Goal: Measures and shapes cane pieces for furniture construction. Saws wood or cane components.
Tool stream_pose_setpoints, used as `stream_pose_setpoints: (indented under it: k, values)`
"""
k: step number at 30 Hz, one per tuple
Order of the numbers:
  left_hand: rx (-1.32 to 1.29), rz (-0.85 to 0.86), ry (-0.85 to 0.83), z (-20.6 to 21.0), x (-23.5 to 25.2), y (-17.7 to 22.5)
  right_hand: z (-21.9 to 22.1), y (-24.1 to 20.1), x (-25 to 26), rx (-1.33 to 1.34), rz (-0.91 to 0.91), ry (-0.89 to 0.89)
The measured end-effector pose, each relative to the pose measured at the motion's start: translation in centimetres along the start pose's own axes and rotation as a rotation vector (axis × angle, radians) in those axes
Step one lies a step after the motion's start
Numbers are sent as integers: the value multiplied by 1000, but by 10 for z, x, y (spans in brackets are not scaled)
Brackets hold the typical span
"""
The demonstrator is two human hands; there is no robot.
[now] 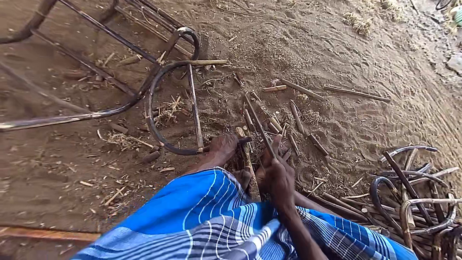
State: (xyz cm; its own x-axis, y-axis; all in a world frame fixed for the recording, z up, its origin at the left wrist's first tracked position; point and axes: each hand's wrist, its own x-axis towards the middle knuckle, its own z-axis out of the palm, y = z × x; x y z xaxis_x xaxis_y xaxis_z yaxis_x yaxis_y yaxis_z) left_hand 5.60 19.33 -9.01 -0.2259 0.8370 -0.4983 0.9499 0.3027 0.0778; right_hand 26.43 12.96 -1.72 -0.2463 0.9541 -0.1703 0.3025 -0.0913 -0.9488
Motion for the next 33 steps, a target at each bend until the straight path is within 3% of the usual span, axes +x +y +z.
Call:
stream_pose_setpoints:
  k: [3, 8, 11, 16, 20, 26, 28, 30, 33]
  values:
    - [-20, -1, 8, -6, 5, -4, -8, 8, -26, 224, -24, 88]
    - [-58, 48, -6, 12, 2, -7, -11, 4, -13, 189, -8, 10]
    - [-31, -2, -10, -2, 0, -5, -15, 6, -24, 204, 24, 74]
    - [-13, 4, -44, -1, 0, -1, 5, 19, 32, 143, -13, -25]
    - [-19, -44, -65, -14, -4, 4, -16, 10, -22, 201, 31, 69]
    - [-43, -12, -3, -6, 5, 0, 23, 20, 71, 150, -60, 81]
    - [-43, -27, -16, -8, 0, 1, 0, 12, 22, 49, -14, -9]
    - [-61, -32, -13, -11, 0, 1, -18, 7, -22, 102, -3, 63]
    - [-52, 13, -21, -5, 9, -9, 2, 11, 11, -13, -51, 59]
